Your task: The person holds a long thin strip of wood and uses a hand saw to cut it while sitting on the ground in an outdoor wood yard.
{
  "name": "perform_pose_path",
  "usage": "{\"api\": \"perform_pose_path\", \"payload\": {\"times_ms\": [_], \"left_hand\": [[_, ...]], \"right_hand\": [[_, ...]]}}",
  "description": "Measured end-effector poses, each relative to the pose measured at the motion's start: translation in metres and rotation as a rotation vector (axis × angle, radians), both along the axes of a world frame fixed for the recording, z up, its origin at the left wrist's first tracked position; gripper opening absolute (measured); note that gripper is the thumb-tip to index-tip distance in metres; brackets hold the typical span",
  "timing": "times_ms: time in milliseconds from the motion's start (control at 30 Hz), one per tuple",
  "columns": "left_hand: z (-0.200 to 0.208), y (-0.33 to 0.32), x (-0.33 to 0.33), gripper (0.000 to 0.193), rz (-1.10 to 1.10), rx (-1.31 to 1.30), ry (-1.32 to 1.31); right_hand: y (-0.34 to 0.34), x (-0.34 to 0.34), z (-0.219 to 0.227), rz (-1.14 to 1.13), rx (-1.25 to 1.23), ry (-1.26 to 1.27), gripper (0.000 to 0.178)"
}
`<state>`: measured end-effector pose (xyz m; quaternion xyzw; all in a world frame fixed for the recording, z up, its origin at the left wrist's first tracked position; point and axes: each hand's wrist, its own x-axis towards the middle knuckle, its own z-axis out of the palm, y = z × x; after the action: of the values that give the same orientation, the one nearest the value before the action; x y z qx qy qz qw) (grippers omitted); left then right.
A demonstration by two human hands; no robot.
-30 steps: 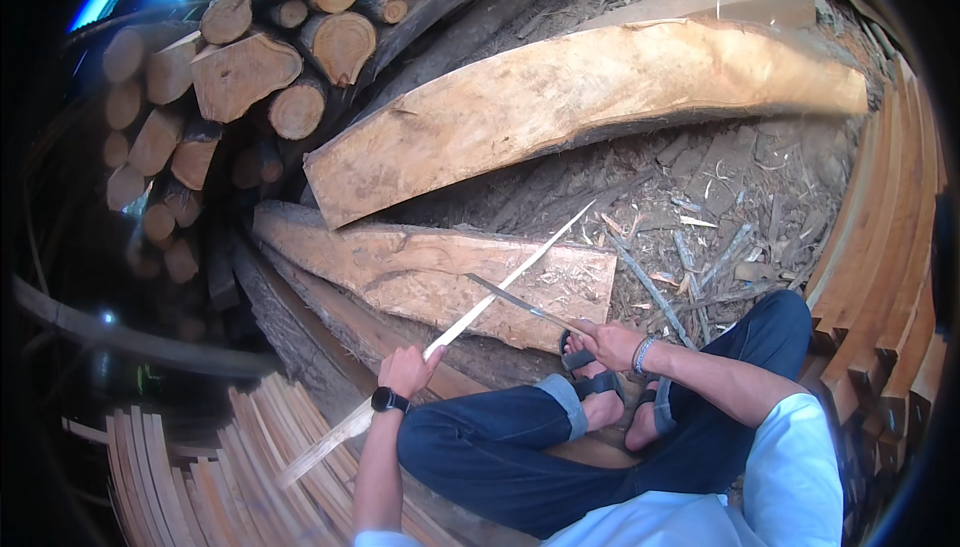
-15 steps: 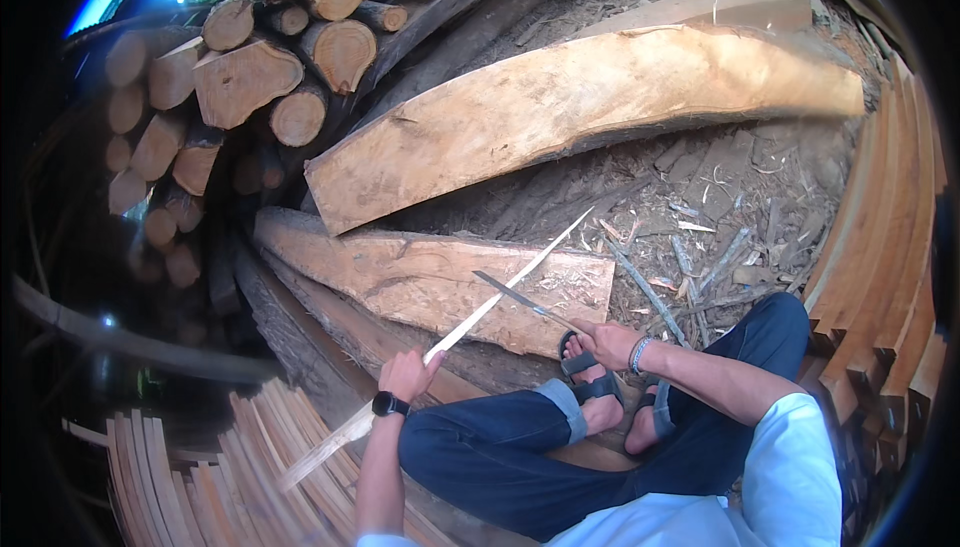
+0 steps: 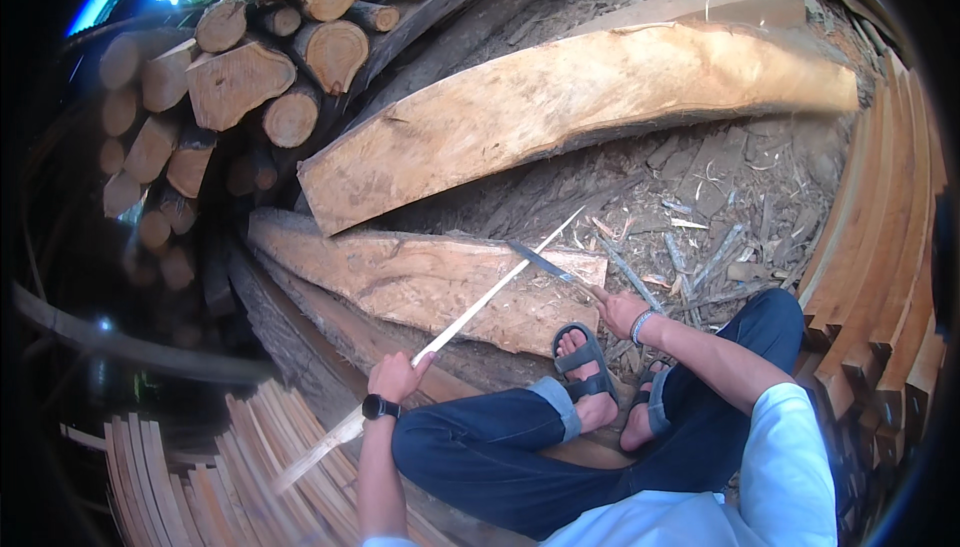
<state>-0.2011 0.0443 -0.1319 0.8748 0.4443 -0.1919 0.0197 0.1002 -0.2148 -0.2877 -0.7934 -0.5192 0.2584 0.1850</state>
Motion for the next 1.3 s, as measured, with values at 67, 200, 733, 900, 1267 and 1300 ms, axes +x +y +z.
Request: {"api": "perform_pose_path", "payload": {"times_ms": [67,200,733,900,1267,1300], "left_hand": [[0.008,-0.006,-0.003,0.068,0.005,0.008,-0.008],[0.007,-0.001,-0.014,0.069,0.104,0.002,0.019],[-0.018,0.015,-0.019,0.073,0.001,-0.068,0.043],[-0.013,0.001,0.000,0.071,-0.017,-0.076,0.057],[0.004,-0.028,0.042,0.060,-0.315,0.050,0.079],[0.003,-0.029,0.044,0.060,-0.330,0.057,0.087]], "right_hand": [[-0.002,-0.007,-0.002,0.053,0.002,-0.006,0.045],[0.017,0.020,0.023,0.076,0.015,0.067,0.042],[0.059,0.138,0.016,0.428,-0.054,-0.267,0.046],[0.049,0.152,0.031,0.425,-0.128,-0.334,0.045],[-0.075,0.038,-0.022,-0.104,-0.051,-0.036,0.045],[-0.080,0.036,-0.027,-0.135,-0.052,-0.033,0.045]]}}
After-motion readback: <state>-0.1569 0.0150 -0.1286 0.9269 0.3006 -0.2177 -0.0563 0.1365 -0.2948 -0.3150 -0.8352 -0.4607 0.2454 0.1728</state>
